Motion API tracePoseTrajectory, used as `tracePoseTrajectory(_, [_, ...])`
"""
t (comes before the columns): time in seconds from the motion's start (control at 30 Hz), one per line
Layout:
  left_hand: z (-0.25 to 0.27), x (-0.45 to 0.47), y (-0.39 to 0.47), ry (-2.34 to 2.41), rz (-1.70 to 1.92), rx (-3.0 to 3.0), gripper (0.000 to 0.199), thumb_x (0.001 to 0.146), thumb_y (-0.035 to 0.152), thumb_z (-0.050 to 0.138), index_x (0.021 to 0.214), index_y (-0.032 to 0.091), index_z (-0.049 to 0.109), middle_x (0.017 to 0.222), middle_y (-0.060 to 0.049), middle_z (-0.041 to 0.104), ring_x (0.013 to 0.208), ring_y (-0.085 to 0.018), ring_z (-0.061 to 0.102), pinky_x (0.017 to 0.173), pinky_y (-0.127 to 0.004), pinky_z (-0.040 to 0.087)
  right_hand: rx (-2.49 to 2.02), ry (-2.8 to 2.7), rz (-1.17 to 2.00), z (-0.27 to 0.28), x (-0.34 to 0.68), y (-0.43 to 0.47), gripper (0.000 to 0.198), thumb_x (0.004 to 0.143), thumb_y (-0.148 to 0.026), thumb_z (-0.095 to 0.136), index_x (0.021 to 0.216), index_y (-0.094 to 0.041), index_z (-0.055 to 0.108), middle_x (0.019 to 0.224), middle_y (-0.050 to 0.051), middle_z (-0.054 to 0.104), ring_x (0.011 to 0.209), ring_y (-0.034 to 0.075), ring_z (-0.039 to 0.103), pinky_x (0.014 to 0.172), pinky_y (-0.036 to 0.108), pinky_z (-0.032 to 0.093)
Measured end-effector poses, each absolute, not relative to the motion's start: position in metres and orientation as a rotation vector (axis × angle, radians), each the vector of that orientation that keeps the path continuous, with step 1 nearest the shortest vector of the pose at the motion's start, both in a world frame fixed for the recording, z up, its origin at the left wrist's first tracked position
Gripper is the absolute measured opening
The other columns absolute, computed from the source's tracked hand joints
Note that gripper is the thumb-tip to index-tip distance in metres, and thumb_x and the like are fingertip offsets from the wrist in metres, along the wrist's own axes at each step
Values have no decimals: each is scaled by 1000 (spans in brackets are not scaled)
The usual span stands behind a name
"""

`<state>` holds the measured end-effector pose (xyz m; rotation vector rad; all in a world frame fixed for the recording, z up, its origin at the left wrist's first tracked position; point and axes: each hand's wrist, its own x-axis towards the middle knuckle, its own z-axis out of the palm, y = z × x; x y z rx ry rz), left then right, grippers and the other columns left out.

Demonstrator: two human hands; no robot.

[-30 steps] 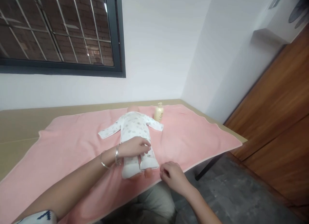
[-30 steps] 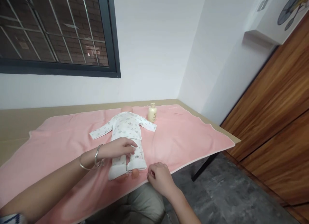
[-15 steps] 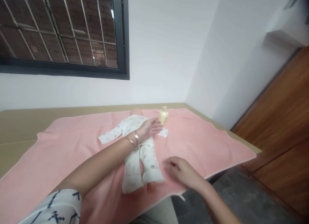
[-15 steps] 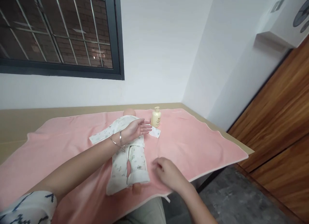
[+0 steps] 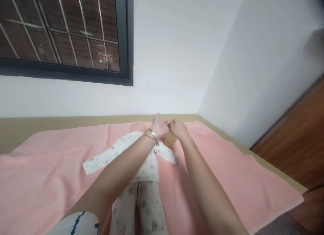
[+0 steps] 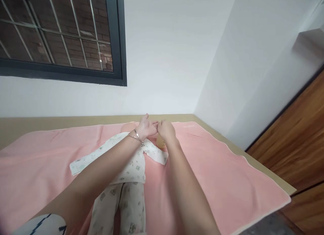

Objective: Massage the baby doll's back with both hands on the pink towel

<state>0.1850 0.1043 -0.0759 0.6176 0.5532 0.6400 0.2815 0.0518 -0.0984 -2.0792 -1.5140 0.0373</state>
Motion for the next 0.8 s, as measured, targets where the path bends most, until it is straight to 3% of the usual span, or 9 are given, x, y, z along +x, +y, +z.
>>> tracePoseTrajectory(0.07, [-77,184,104,530,628,589,82,102,59,10,149,-5,29,131,-28,56,115,-27,66,90,-32,60,-2136,-1517,65,-100,275,56,49,101,-26,28,110,-6,71,121,24,68,119,29,62,105,42,44])
tracePoseTrajectory(0.17, [-81,170,98,512,613,549,76,103,55,10,142,-3,41,120,-25,63,108,-27,69,89,-33,61,-2203,-1496,74,-98,267,57,56,104,-34,23,113,-6,70,126,25,66,126,32,58,110,48,39])
tracePoseTrajectory(0.4, [-81,76,75,575,617,575,68,104,46,27,150,-3,33,146,-26,49,139,-29,52,106,-33,54,-2312,-1484,55,-98,265,60,59,104,-42,24,110,-6,70,121,24,69,124,33,61,116,53,30])
tracePoseTrajectory(0.63, [-64,5,68,655,772,624,61,103,40,21,154,8,33,144,-15,56,136,-20,57,115,-31,47,-2402,-1539,-45,-107,262,57,50,102,-38,33,120,-2,62,138,26,56,138,36,47,121,56,23])
tracePoseTrajectory(0.8, [-55,-8,67,640,747,745,62,104,39,14,155,9,32,142,-13,59,138,-20,55,119,-35,44,-2492,-1572,-20,-102,253,51,52,102,-40,36,131,-2,55,153,26,42,147,37,37,123,60,23])
